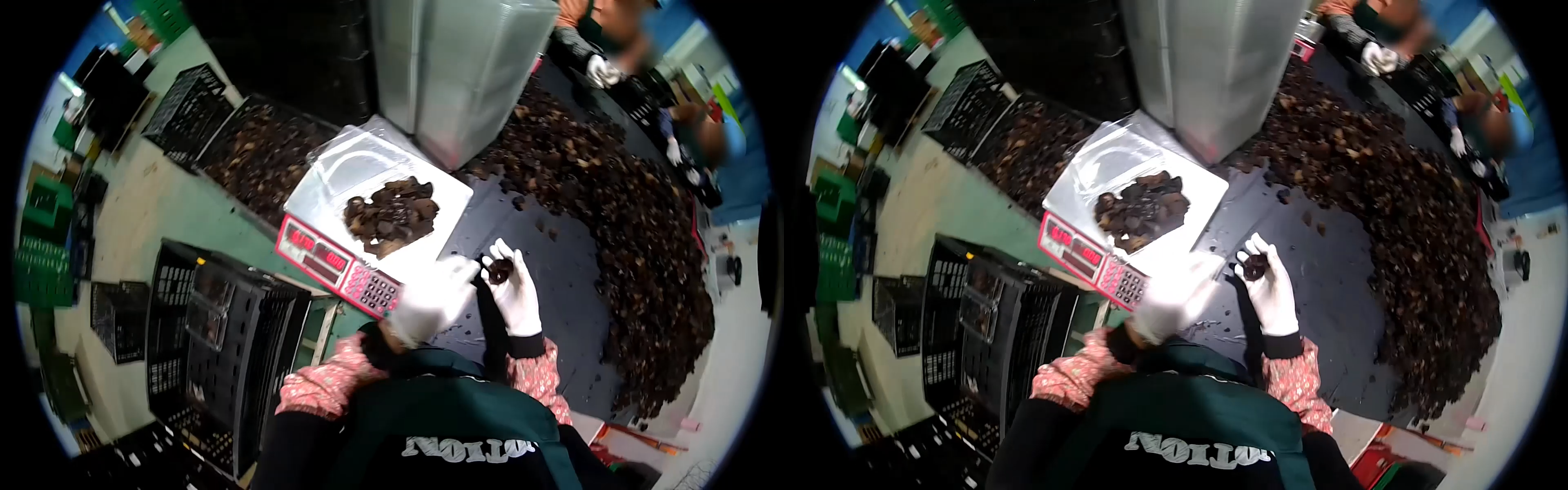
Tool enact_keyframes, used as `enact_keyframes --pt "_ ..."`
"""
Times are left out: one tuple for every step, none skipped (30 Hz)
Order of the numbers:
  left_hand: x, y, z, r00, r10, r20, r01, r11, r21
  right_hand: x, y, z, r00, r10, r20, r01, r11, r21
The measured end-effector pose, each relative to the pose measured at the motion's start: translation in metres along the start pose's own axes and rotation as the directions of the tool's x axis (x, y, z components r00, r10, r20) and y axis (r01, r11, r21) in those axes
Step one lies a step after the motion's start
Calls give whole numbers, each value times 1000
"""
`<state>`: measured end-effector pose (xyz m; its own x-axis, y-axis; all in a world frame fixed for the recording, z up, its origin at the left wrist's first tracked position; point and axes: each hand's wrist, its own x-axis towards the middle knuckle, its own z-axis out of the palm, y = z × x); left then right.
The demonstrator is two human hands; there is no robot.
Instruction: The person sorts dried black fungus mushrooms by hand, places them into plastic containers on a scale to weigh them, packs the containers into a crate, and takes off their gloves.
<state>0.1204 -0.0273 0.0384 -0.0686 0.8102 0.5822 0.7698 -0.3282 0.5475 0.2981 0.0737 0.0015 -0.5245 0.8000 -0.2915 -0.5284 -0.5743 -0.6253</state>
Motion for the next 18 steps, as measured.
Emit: enact_keyframes --pt "-5 18 14 983 -94 159 85 994 63 -3 8 13 998 29 52 -30 999 16" --pt "-7 19 17 988 -97 121 101 995 -28 -15 8 18 998 15 56 -17 1000 26" --pt "-13 21 31 971 -166 173 168 986 3 -22 15 27 992 -11 129 7 999 31" --pt "-18 22 43 948 -242 209 237 970 48 -35 20 36 992 -80 96 99 973 -209" --pt "-19 21 49 972 -204 116 197 978 67 -39 21 34 995 -60 82 74 981 -177" --pt "-24 17 51 971 -212 109 204 976 78 -40 21 32 996 -29 79 40 989 -143" --pt "-30 16 53 966 -235 108 234 972 28 -46 19 29 995 -11 97 25 989 -146" --pt "-31 14 52 962 -243 122 249 968 -36 -50 17 27 993 26 112 -9 988 -151" --pt "-31 14 51 958 -269 96 274 960 -52 -54 14 23 989 69 132 -48 986 -157" --pt "-34 16 49 934 -344 100 357 911 -206 -62 14 14 993 108 38 -93 955 -281" --pt "-36 15 51 924 -370 94 381 895 -233 -63 15 14 994 111 20 -102 957 -273" --pt "-39 15 53 913 -397 90 406 877 -257 -65 16 13 993 118 2 -113 959 -261" --pt "-43 19 55 914 -396 94 406 879 -250 -70 18 9 993 118 5 -113 961 -254" --pt "-46 18 59 910 -399 111 414 876 -249 -68 21 3 993 118 -14 -117 960 -252" --pt "-48 18 62 907 -402 129 422 873 -246 -68 24 -2 992 118 -33 -123 961 -248" --pt "-52 22 66 908 -400 127 420 876 -239 -69 25 -9 993 119 -26 -121 962 -245" --pt "-49 25 65 894 -428 132 447 845 -294 -68 26 -13 994 101 -36 -107 959 -262" --pt "-48 30 63 880 -454 138 473 811 -344 -67 24 -18 996 84 -44 -93 956 -277"
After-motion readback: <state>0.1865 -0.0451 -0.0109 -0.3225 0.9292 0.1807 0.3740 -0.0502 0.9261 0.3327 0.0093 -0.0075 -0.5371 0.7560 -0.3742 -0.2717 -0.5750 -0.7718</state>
